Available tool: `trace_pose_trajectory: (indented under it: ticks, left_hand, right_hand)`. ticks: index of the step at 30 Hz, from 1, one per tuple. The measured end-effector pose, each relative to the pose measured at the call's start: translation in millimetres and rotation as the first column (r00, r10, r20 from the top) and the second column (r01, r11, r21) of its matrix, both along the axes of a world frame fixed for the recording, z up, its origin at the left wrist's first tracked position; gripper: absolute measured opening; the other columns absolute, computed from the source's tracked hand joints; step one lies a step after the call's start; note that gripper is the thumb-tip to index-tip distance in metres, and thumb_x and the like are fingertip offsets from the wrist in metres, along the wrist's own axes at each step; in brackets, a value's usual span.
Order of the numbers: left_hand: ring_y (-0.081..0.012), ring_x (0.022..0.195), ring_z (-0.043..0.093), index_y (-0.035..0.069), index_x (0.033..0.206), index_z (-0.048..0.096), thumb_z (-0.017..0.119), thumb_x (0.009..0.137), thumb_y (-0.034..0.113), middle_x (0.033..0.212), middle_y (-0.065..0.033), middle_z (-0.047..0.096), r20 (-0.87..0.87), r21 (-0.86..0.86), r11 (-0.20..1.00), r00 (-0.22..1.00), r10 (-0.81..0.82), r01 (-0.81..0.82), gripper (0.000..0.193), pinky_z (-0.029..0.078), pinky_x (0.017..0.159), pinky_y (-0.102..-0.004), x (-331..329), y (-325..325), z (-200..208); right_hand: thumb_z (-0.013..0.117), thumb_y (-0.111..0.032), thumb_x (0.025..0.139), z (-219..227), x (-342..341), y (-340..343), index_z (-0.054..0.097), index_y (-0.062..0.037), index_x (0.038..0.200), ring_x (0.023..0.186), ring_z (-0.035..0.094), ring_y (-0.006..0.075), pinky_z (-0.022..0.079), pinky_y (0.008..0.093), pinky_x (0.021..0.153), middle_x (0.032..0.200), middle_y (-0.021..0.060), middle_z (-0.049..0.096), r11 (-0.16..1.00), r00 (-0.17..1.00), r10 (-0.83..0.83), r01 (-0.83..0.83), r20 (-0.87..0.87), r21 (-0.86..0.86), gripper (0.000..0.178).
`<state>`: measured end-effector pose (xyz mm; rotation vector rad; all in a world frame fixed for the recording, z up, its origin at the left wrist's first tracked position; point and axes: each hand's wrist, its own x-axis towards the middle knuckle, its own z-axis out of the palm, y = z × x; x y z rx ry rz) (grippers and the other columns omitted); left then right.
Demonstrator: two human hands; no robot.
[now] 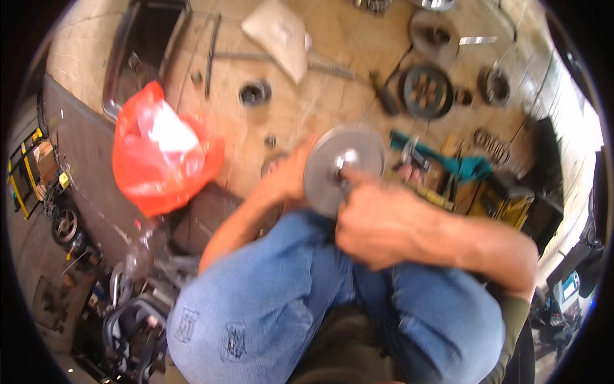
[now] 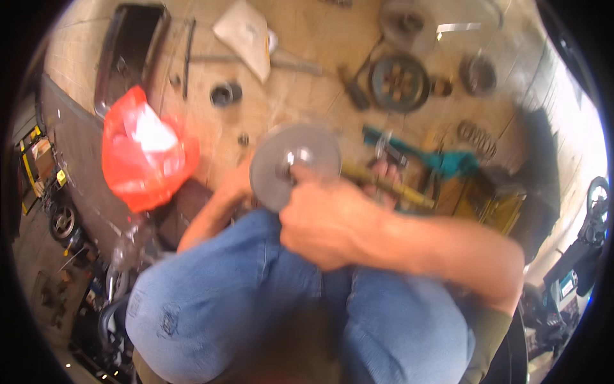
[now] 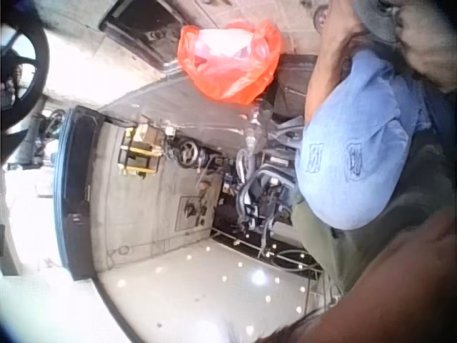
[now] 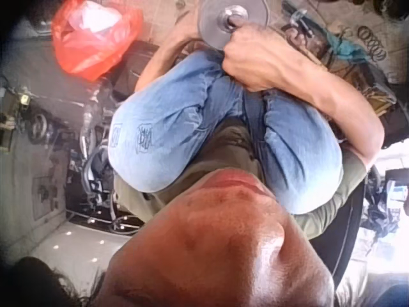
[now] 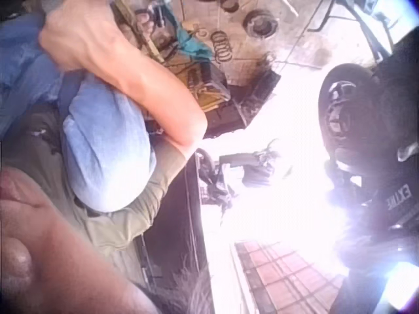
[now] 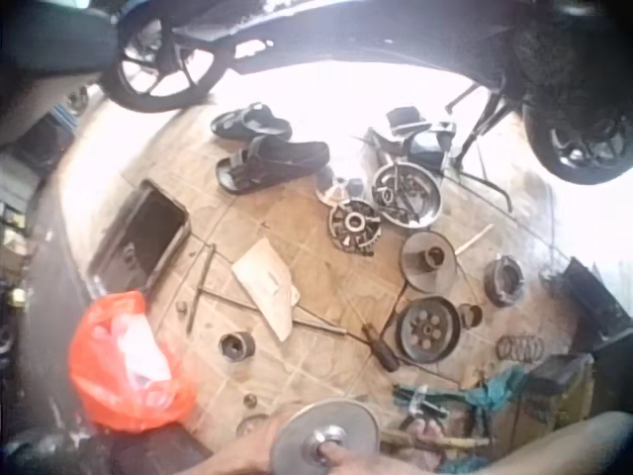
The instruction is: The person sits on the floor and cleans and assembles motorcycle clutch components, including a variator pulley and rollers, using grease and a hammer.
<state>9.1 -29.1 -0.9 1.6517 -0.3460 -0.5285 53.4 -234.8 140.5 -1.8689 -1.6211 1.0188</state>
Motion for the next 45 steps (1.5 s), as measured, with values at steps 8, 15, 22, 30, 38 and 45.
trace_pose_trajectory:
  ticks: [8,15,22,30,38,45]
  left_hand:
    - [-0.0283,0.081,0.065,-0.002,0.111,0.066,0.084,0.066,0.016,0.092,-0.0222,0.068,-0.086,-0.129,0.981,0.984,-0.155,0.143,0.052,0.055,0.077,-0.0402,-4,-13,-23]
    - [-0.0303,0.083,0.067,-0.001,0.111,0.067,0.084,0.066,0.017,0.093,-0.0218,0.07,-0.029,-0.082,0.985,0.987,-0.157,0.154,0.051,0.055,0.079,-0.0415,-4,-16,-18]
    - [-0.0345,0.081,0.067,0.0,0.107,0.067,0.083,0.066,0.017,0.092,-0.0219,0.07,-0.024,-0.13,0.984,0.991,-0.129,0.125,0.047,0.054,0.077,-0.0425,2,-14,2]
    - [-0.0397,0.078,0.065,-0.001,0.097,0.065,0.08,0.065,0.017,0.089,-0.024,0.068,-0.099,-0.145,0.974,0.977,-0.187,0.172,0.039,0.053,0.074,-0.0435,7,-1,18]
    - [-0.0353,0.076,0.062,-0.002,0.099,0.064,0.081,0.063,0.017,0.088,-0.0223,0.068,-0.186,-0.109,0.984,0.97,-0.159,0.14,0.044,0.053,0.074,-0.0408,-6,-3,17]
    - [-0.0315,0.074,0.059,-0.002,0.101,0.064,0.082,0.062,0.018,0.088,-0.0207,0.068,-0.207,-0.064,0.988,0.967,-0.151,0.141,0.048,0.053,0.074,-0.0385,-6,-11,16]
  right_hand:
    - [0.071,-0.039,0.08,-17,-14,0,0.073,-0.0076,0.07,0.065,0.07,0.0345,0.046,0.0503,0.095,0.065,0.0151,0.068,0.982,0.98,0.184,-0.18,0.071,-0.062,0.033]
    - [0.065,-0.026,0.078,0,-10,-5,0.072,-0.0062,0.067,0.061,0.069,0.0361,0.053,0.0489,0.061,0.063,0.0182,0.067,0.987,0.984,0.164,-0.163,0.066,-0.017,0.024]
    - [0.073,-0.043,0.079,-28,-20,2,0.072,-0.0028,0.073,0.072,0.069,0.0435,0.055,0.0522,0.078,0.067,0.0201,0.068,0.967,0.986,0.149,-0.16,-0.068,-0.197,0.04]
    - [0.075,-0.043,0.078,-2,3,21,0.074,-0.0036,0.071,0.07,0.071,0.0408,0.057,0.0504,0.07,0.066,0.0189,0.069,0.992,0.975,0.123,-0.126,-0.183,-0.003,0.04]
    - [0.075,-0.031,0.075,19,-2,18,0.073,-0.0036,0.067,0.069,0.071,0.0383,0.054,0.0477,0.077,0.066,0.0182,0.069,0.998,0.982,0.011,-0.023,-0.187,-0.067,0.028]
    - [0.073,-0.024,0.072,-9,-5,14,0.075,-0.0011,0.071,0.071,0.072,0.0402,0.059,0.0486,0.076,0.067,0.019,0.069,0.998,0.949,-0.057,0.043,-0.309,-0.05,0.023]
